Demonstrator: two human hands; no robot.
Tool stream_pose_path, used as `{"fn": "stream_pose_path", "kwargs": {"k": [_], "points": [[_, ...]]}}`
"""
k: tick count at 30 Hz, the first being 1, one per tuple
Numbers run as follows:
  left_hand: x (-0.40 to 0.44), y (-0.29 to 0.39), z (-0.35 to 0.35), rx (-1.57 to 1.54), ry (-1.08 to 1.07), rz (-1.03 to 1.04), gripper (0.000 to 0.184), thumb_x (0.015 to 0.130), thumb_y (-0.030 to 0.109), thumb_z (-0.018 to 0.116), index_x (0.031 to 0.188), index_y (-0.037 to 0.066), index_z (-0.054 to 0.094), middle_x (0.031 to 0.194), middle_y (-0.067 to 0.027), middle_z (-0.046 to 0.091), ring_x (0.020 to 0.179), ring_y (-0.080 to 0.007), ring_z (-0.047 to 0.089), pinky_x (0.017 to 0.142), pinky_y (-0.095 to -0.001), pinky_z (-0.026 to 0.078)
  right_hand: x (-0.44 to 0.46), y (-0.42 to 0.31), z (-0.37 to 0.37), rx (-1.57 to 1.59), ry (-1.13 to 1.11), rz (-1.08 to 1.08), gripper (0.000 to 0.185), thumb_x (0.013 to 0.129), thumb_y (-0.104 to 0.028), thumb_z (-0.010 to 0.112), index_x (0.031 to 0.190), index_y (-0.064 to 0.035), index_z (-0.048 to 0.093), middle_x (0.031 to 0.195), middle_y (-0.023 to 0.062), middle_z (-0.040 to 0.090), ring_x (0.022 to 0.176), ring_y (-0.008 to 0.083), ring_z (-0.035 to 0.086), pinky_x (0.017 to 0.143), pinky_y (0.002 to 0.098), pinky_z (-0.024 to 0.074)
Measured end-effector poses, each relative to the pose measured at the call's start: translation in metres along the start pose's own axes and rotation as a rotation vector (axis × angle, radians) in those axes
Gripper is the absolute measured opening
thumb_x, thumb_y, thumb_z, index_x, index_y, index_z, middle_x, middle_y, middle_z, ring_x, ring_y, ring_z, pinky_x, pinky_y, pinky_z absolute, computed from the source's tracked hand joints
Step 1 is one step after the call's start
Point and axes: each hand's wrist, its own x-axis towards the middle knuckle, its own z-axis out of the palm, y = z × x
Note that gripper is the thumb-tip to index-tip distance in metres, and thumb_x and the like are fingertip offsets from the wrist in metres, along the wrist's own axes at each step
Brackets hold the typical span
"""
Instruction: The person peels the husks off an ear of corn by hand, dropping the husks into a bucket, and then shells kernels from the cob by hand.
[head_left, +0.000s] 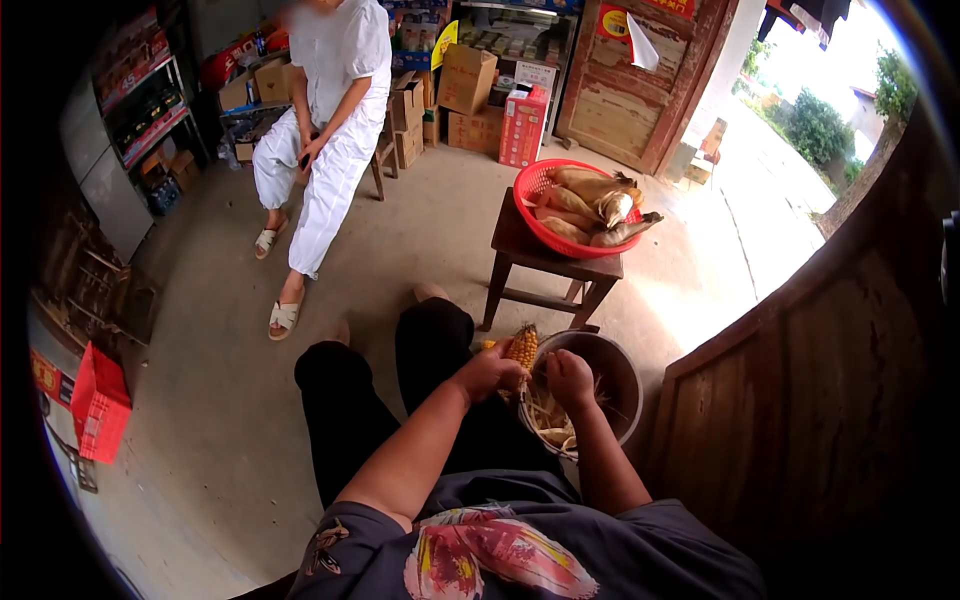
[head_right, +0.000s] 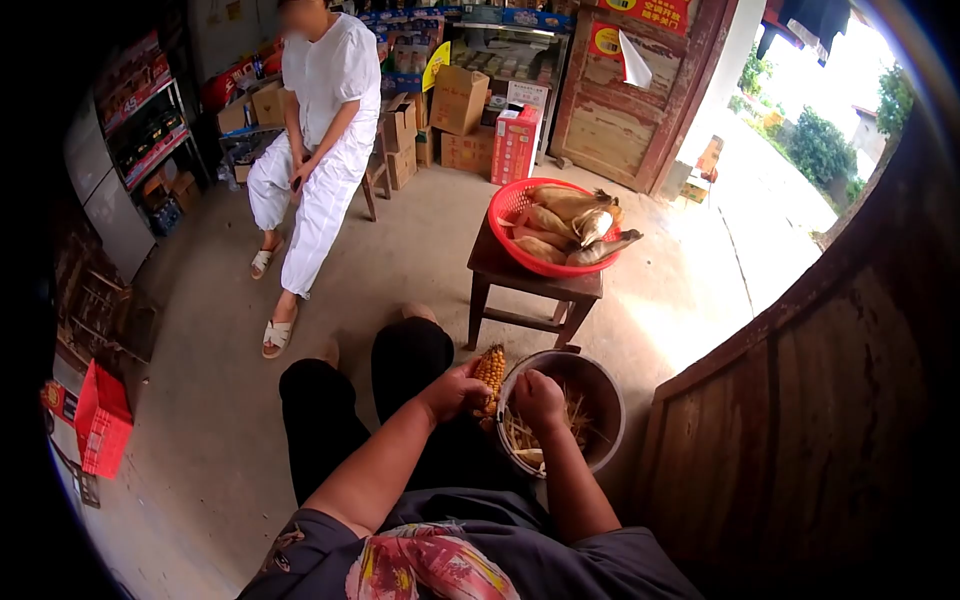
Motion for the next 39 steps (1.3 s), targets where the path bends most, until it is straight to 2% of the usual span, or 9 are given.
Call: {"fn": "stream_pose_path", "kwargs": {"k": [5, 9, 11, 13, 15, 21, 26, 29, 39], "points": [[-0.007, 0.012, 0.001, -0.201, -0.037, 0.008, 0.056, 0.076, 0.004, 0.055, 0.128, 0.007, 0.037, 0.096, -0.0136, 0.060, 0.085, -0.0239, 0.062, 0.065, -0.0339, 0.054, -0.051, 0.071, 0.017, -0.453, -0.455, 0.329, 0.022, 0.083, -0.025, 0.054, 0.076, -0.0052, 0.059, 0.074, 0.0192, 0.063, 0.077, 0.0355, 0.063, 0.068, 0.0444, 0.0504], [-0.002, 0.007, -0.001, -0.229, -0.049, 0.011, 0.055, 0.076, 0.004, 0.054, 0.128, 0.008, 0.038, 0.097, -0.0131, 0.060, 0.087, -0.0234, 0.062, 0.064, -0.0331, 0.054, -0.074, 0.104, 0.015, -0.484, -0.467, 0.183, 0.030, 0.081, -0.037, 0.057, 0.080, -0.0072, 0.065, 0.082, 0.0181, 0.066, 0.079, 0.0343, 0.065, 0.071, 0.0430, 0.0518], [0.000, 0.007, -0.002, -0.241, -0.083, 0.007, 0.058, 0.075, 0.002, 0.053, 0.130, 0.009, 0.037, 0.100, -0.0137, 0.059, 0.089, -0.0237, 0.062, 0.066, -0.0340, 0.054, -0.040, 0.046, -0.021, -0.618, -0.607, 0.285, 0.036, 0.080, -0.043, 0.058, 0.078, -0.0094, 0.069, 0.085, 0.0156, 0.066, 0.076, 0.0351, 0.064, 0.069, 0.0428, 0.0521], [0.002, 0.006, -0.001, -0.232, -0.081, -0.001, 0.059, 0.074, 0.001, 0.052, 0.131, 0.009, 0.036, 0.101, -0.0142, 0.058, 0.089, -0.0242, 0.062, 0.067, -0.0344, 0.054, -0.021, 0.049, -0.022, -0.579, -0.589, 0.427, 0.034, 0.080, -0.042, 0.060, 0.085, -0.0095, 0.071, 0.093, 0.0169, 0.066, 0.087, 0.0328, 0.063, 0.074, 0.0413, 0.0509], [0.002, 0.008, 0.000, -0.223, -0.072, -0.005, 0.061, 0.074, 0.001, 0.052, 0.132, 0.009, 0.036, 0.103, -0.0148, 0.058, 0.089, -0.0247, 0.062, 0.068, -0.0347, 0.054, -0.012, 0.039, -0.038, -0.307, -0.322, 0.111, 0.032, 0.079, -0.033, 0.066, 0.097, -0.0055, 0.066, 0.098, 0.0173, 0.065, 0.093, 0.0291, 0.062, 0.078, 0.0377, 0.0502], [-0.002, 0.010, 0.006, -0.251, -0.051, 0.013, 0.063, 0.071, -0.001, 0.054, 0.132, 0.008, 0.037, 0.103, -0.0138, 0.057, 0.089, -0.0245, 0.061, 0.070, -0.0331, 0.053, 0.031, -0.025, -0.047, 0.257, -0.333, 0.182, 0.041, 0.081, -0.039, 0.067, 0.096, -0.0015, 0.060, 0.085, 0.0154, 0.063, 0.081, 0.0298, 0.062, 0.074, 0.0355, 0.0483], [0.004, -0.001, -0.004, -0.140, -0.126, -0.009, 0.056, 0.074, -0.004, 0.052, 0.127, 0.008, 0.042, 0.101, -0.0073, 0.057, 0.082, -0.0171, 0.058, 0.069, -0.0272, 0.049, 0.040, -0.050, -0.037, 0.022, -0.319, 0.132, 0.044, 0.082, -0.045, 0.062, 0.085, -0.0014, 0.057, 0.077, 0.0201, 0.060, 0.075, 0.0364, 0.059, 0.065, 0.0398, 0.0463], [0.006, -0.006, -0.001, -0.120, -0.071, 0.015, 0.055, 0.075, -0.005, 0.051, 0.127, 0.010, 0.042, 0.098, -0.0040, 0.056, 0.079, -0.0140, 0.054, 0.068, -0.0261, 0.046, 0.040, -0.064, -0.032, -0.140, -0.262, 0.044, 0.034, 0.083, -0.033, 0.062, 0.072, -0.0016, 0.054, 0.067, 0.0205, 0.056, 0.067, 0.0390, 0.057, 0.058, 0.0438, 0.0440], [0.014, -0.015, -0.002, 0.268, -0.023, 0.023, 0.063, 0.078, 0.015, 0.065, 0.134, 0.010, 0.037, 0.098, -0.0037, 0.058, 0.080, -0.0124, 0.056, 0.071, -0.0270, 0.047, 0.027, -0.048, -0.022, -0.004, -0.137, -0.077, 0.024, 0.084, -0.020, 0.059, 0.071, -0.0004, 0.053, 0.067, 0.0205, 0.056, 0.066, 0.0392, 0.056, 0.057, 0.0424, 0.0438]]}}
